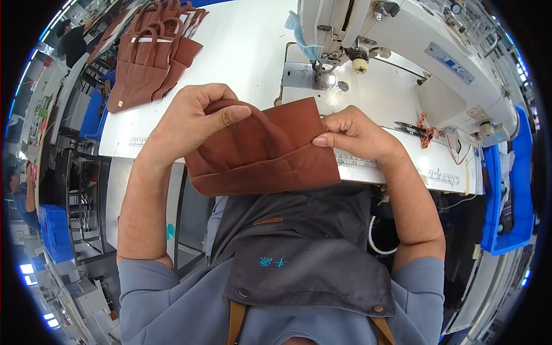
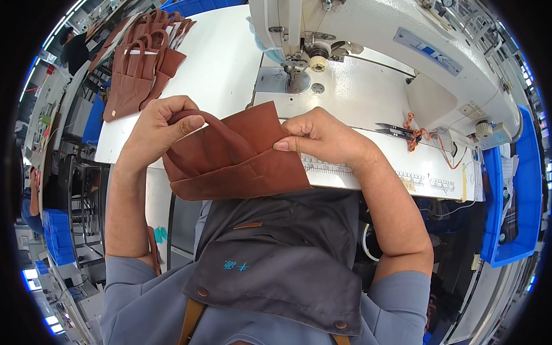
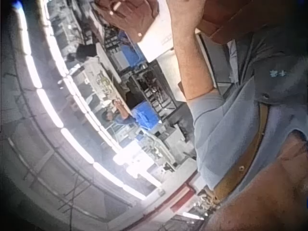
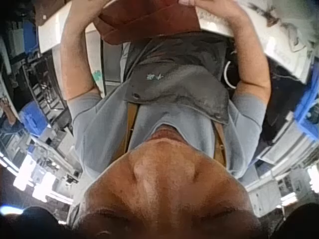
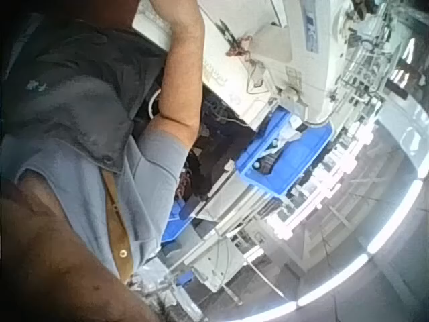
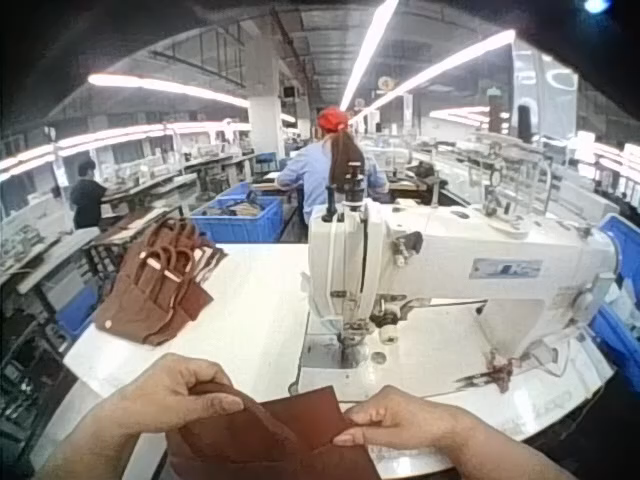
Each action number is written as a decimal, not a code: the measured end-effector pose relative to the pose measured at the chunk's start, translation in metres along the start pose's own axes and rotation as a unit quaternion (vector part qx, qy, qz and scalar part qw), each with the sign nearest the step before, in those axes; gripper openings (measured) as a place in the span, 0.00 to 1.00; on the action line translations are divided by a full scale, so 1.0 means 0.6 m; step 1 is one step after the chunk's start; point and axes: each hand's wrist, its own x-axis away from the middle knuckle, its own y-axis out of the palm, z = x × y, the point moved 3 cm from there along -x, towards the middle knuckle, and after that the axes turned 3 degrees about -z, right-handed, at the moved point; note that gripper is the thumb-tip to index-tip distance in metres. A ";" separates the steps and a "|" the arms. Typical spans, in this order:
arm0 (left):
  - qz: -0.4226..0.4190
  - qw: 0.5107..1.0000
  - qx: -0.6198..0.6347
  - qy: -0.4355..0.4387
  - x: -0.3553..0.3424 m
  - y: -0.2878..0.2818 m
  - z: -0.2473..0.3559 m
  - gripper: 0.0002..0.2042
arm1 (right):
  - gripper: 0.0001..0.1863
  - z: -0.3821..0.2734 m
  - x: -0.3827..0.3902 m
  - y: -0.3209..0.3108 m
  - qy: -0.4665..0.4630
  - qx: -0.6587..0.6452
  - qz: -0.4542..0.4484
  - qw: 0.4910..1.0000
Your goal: The recorder uses a sewing machine to join pieces of a leather bag together, repeating the process for multiple units.
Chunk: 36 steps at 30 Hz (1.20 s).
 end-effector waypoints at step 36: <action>0.250 0.892 0.235 -0.296 0.442 -0.169 -0.310 0.20 | 0.13 0.038 0.032 -0.033 0.078 0.005 0.227 0.971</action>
